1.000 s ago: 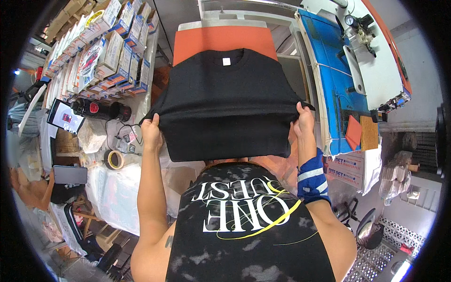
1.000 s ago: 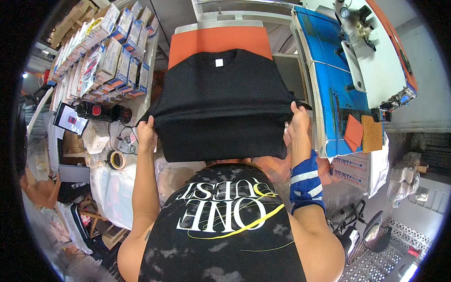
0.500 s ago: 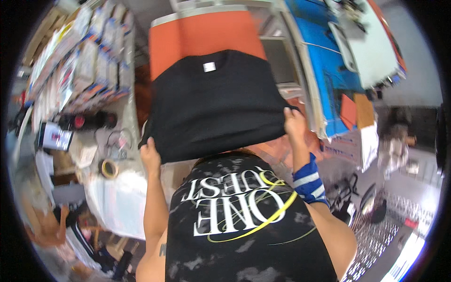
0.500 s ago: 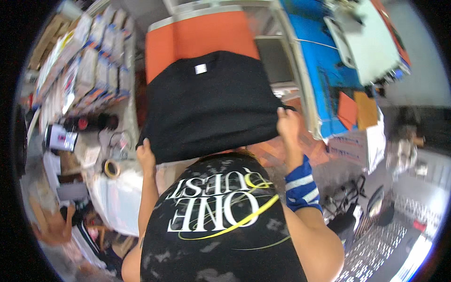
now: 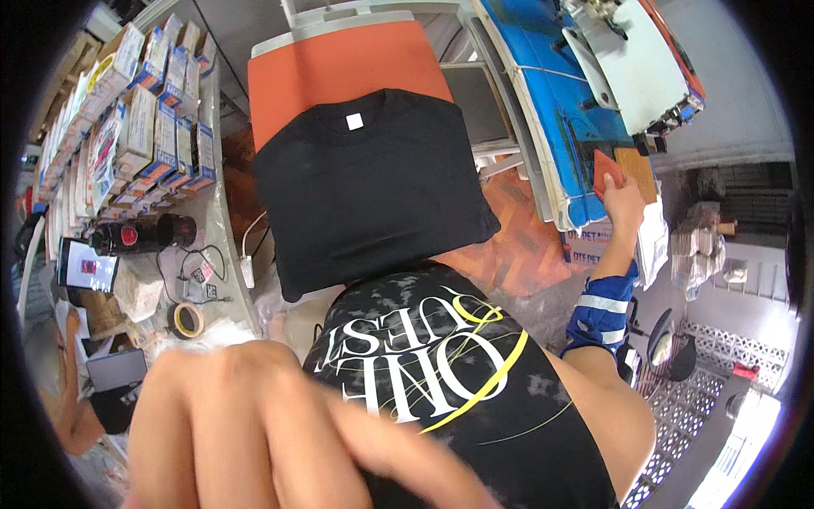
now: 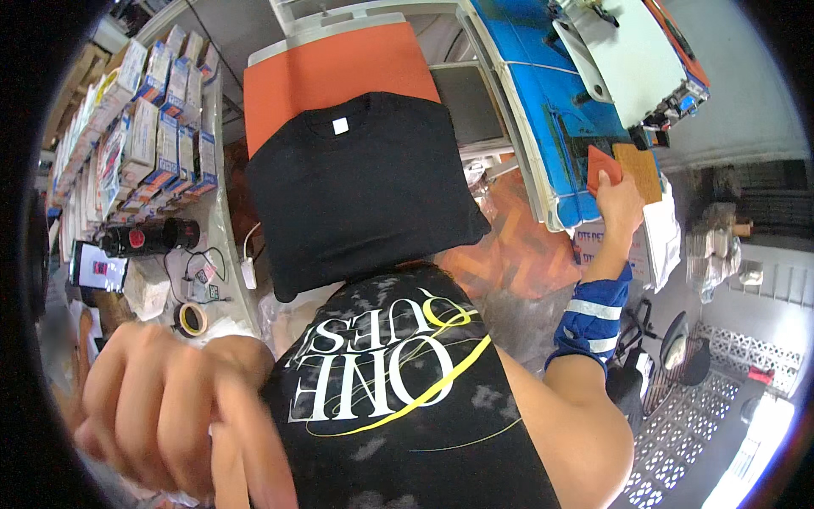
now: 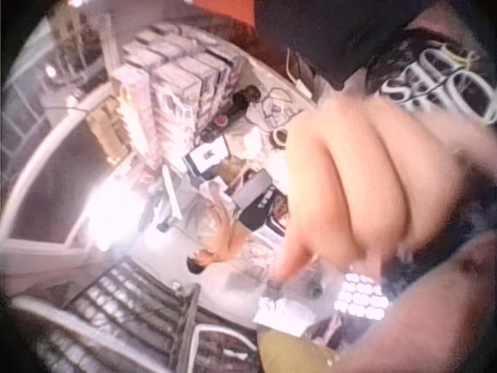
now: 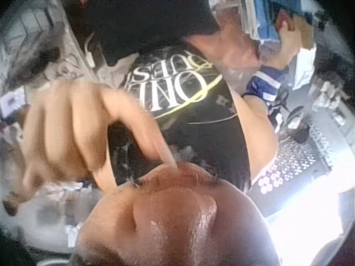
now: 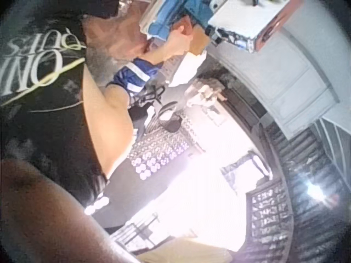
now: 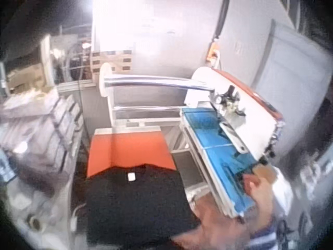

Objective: The person places a black t-shirt on a heat press, aligns a printed transfer sheet with a car graphic, and uses a heat press to apply the design. They then remove the t-shirt and place it on a chair, repeating the process with another t-shirt.

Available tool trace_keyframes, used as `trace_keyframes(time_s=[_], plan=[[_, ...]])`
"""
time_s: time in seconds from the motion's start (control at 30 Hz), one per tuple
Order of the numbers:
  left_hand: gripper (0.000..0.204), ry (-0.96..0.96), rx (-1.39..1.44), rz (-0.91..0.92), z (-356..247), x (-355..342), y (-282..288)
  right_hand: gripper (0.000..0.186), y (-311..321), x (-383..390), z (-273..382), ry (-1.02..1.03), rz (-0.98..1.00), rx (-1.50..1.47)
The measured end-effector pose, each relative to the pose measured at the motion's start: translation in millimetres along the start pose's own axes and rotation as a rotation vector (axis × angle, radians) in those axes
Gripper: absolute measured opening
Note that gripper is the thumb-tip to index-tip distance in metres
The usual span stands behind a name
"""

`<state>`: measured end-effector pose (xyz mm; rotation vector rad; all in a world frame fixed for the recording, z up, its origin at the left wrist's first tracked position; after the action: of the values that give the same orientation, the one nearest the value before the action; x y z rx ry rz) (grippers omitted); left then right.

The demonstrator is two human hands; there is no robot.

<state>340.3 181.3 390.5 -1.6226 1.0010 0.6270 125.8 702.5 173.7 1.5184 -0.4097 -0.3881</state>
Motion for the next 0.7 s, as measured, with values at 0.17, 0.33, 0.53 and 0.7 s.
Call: trace_keyframes(time_s=[0.17,0.33,0.53,0.7], plan=[[0.034,-0.051,-0.210,0.129,-21.2,-14.4,-39.9,0.060,-4.3,6.4,3.3,-0.032,-0.041,-0.037],[0.029,0.021,0.029,-0.039,-4.7,-18.1,-26.3,0.057,-1.8,5.3,3.4,-0.026,-0.081,-0.005],[0.027,-0.111,0.465,-0.403,14.0,-4.0,-0.4,0.054,-4.1,-1.7,1.9,0.025,-0.094,-0.033],[0.025,-0.189,0.382,-0.435,17.4,6.1,5.4,0.054,2.8,-1.2,9.0,0.117,-0.186,-0.099]])
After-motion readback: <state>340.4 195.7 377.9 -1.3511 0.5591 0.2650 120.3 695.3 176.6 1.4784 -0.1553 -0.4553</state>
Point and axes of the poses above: each hand's wrist, its own x-axis away from the middle knuckle, its own y-axis out of the back of the hand, z = x × y, the point moved 10 cm from there along -x, towards the middle knuckle, and after that the axes turned 6 degrees about z, right-handed, at the moved point
